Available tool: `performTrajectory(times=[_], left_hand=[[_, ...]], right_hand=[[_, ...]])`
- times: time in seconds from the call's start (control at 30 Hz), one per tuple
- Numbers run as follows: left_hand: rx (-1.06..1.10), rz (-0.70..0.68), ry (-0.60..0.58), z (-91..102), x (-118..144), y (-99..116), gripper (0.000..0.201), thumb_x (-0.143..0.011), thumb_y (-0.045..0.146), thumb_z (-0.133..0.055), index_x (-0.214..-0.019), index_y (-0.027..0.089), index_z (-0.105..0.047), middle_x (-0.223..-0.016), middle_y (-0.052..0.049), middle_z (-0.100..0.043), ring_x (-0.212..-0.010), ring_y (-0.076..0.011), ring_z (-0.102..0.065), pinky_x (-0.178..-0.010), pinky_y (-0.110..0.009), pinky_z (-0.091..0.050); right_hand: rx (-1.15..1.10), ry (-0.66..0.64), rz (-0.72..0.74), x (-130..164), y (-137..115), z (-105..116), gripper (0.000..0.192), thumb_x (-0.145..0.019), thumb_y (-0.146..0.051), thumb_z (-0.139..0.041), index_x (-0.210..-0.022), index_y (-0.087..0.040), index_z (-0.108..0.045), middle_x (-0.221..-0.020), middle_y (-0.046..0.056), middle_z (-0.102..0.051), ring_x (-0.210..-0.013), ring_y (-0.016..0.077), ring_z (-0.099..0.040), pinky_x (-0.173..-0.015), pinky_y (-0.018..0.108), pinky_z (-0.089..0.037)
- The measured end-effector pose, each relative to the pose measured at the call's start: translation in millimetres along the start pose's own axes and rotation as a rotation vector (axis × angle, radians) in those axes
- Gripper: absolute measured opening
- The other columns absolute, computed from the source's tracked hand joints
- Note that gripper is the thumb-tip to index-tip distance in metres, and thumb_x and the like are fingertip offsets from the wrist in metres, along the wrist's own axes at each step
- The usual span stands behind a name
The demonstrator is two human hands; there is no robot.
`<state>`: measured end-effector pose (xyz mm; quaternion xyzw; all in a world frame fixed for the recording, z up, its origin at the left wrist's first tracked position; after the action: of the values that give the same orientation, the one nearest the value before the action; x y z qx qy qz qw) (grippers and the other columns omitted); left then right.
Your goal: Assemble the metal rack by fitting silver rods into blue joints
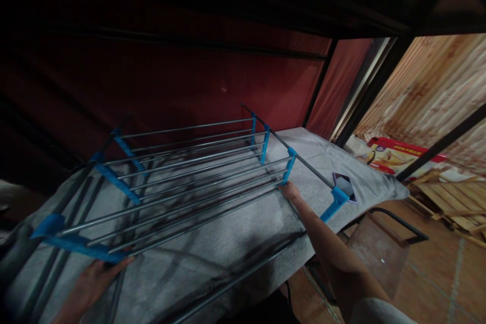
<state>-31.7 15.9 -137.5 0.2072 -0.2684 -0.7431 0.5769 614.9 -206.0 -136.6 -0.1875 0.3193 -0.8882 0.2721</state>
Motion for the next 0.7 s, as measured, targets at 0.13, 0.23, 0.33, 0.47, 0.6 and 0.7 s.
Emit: performTrajectory(times=[0.13,0.23,0.33,0.47,0.6,0.7], left_hand=[[0.078,0.125,-0.025,2.5,6,9,0.048,-0.055,0.062,-0.066,-0.081,0.024,-0.077,-0.096,-0.012,-0.079,-0.102,-0.0414,-0.072,-0.091,-0.048,-0.058],[0.119,0.129,-0.021,4.5,10,16,0.049,-0.055,0.061,-0.066,-0.084,0.023,-0.079,-0.097,-0.011,-0.079,-0.104,-0.0409,-0.072,-0.094,-0.047,-0.057],[0.155,0.124,-0.006,5.5,13,19,0.046,-0.056,0.060,-0.068,-0.082,0.023,-0.078,-0.091,-0.010,-0.079,-0.099,-0.0395,-0.073,-0.090,-0.045,-0.058],[0.216,0.084,0.008,6.2,16,24,0.043,-0.057,0.059,-0.072,-0.079,0.023,-0.076,-0.090,-0.009,-0.080,-0.098,-0.0381,-0.072,-0.085,-0.043,-0.059],[0.207,0.097,-0.005,5.8,16,19,0.043,-0.057,0.059,-0.071,-0.081,0.023,-0.076,-0.100,-0.010,-0.080,-0.106,-0.0395,-0.071,-0.096,-0.047,-0.056],[0.192,0.130,-0.035,3.6,13,12,0.049,-0.058,0.061,-0.069,-0.088,0.023,-0.077,-0.112,-0.013,-0.078,-0.117,-0.0408,-0.067,-0.107,-0.050,-0.050]], right_hand=[[0.090,0.003,-0.014,-2,7,1,0.021,-0.084,-0.033,-0.062,-0.083,-0.016,-0.073,-0.058,0.002,-0.060,-0.062,0.0172,-0.061,-0.058,0.024,-0.042],[0.121,0.000,0.008,-3,11,1,0.021,-0.085,-0.032,-0.061,-0.084,-0.016,-0.073,-0.064,0.003,-0.064,-0.066,0.0171,-0.063,-0.058,0.023,-0.041],[0.142,0.003,0.037,-3,13,0,0.022,-0.086,-0.033,-0.060,-0.088,-0.015,-0.073,-0.073,0.006,-0.069,-0.072,0.0182,-0.065,-0.059,0.023,-0.041],[0.163,-0.004,0.051,-3,14,-1,0.024,-0.088,-0.033,-0.057,-0.087,-0.015,-0.073,-0.074,0.007,-0.070,-0.073,0.0198,-0.067,-0.059,0.024,-0.040],[0.167,0.006,0.043,-2,13,0,0.025,-0.087,-0.034,-0.059,-0.085,-0.015,-0.074,-0.073,0.008,-0.071,-0.074,0.0211,-0.068,-0.061,0.025,-0.041],[0.156,0.005,0.040,-2,10,1,0.028,-0.085,-0.039,-0.062,-0.086,-0.015,-0.076,-0.072,0.008,-0.070,-0.073,0.0212,-0.069,-0.062,0.025,-0.043]])
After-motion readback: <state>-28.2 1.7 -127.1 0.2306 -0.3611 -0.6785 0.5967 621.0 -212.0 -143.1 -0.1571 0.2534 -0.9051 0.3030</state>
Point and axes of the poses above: each hand's wrist, its own x-axis away from the middle knuckle, its own z-axis out of the back of the hand, y = z × x, the point moved 6 cm from there along -x, towards the middle knuckle
